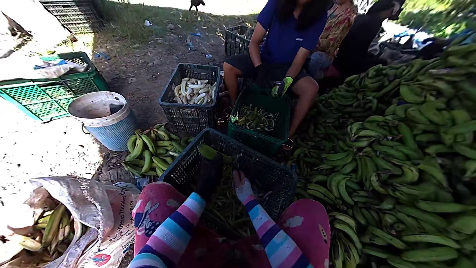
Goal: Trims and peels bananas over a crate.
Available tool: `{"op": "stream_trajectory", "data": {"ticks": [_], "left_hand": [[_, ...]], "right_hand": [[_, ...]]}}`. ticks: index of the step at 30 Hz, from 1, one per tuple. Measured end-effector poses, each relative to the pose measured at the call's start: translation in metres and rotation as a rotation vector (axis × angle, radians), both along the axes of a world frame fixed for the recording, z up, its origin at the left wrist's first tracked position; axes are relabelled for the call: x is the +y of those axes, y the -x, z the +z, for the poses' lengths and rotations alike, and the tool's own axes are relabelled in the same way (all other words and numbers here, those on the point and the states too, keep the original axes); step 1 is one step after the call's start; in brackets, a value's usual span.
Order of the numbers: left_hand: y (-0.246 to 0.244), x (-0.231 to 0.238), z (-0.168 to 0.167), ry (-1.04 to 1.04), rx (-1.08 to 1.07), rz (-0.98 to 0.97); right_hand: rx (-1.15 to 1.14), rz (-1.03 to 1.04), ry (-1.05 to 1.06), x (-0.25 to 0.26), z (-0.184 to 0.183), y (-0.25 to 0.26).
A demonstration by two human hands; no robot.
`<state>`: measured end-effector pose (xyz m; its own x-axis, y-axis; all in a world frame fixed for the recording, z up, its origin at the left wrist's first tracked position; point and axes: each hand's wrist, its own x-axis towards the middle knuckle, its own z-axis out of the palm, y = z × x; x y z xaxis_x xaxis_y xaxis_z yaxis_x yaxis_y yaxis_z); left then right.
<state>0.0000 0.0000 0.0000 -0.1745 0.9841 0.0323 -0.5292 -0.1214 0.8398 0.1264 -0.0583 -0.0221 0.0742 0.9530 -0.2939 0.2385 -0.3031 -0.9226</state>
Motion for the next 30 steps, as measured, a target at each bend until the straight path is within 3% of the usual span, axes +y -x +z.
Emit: {"op": "stream_trajectory", "data": {"ticks": [3,7,11,13,14,15,18,21,24,26,28,30], "left_hand": [[0.004,-0.013,0.016,0.101,0.063,-0.012],[0.004,-0.012,0.014,0.030,0.057,0.000],[0.018,-0.019,0.042,-0.090,0.086,0.067],[0.025,-0.008,0.053,-0.229,0.025,0.152],[0.017,-0.009,0.089,0.107,0.030,0.230],[0.018,-0.006,0.100,0.280,0.072,0.201],[0.057,0.008,0.017,0.124,0.329,-0.061],[0.059,-0.002,0.010,0.082,0.836,-0.146],[0.067,-0.016,0.003,-0.156,1.400,-0.168],[0.062,-0.018,0.004,-0.106,1.431,-0.178],[0.044,-0.022,0.018,0.065,1.260,-0.220],[0.035,-0.026,0.028,0.088,1.362,-0.272]], "right_hand": [[0.024,0.017,0.018,-0.002,-0.008,0.003],[0.072,0.040,0.053,0.000,-0.014,0.008],[-0.091,0.187,0.387,-0.011,-0.043,0.006],[-0.177,0.301,0.414,-0.010,-0.052,0.007],[-0.193,0.306,0.361,-0.006,-0.050,0.007],[-0.190,0.294,0.305,-0.001,-0.041,0.004],[-0.128,0.199,0.113,0.009,-0.012,-0.010],[-0.158,0.196,-0.107,0.010,0.006,-0.015],[-0.364,0.359,-0.247,0.001,0.017,-0.014],[-0.435,0.381,-0.292,-0.003,0.016,-0.012],[-0.476,0.368,-0.295,-0.002,0.013,-0.016],[-0.539,0.348,-0.333,0.003,0.012,-0.023]]}}
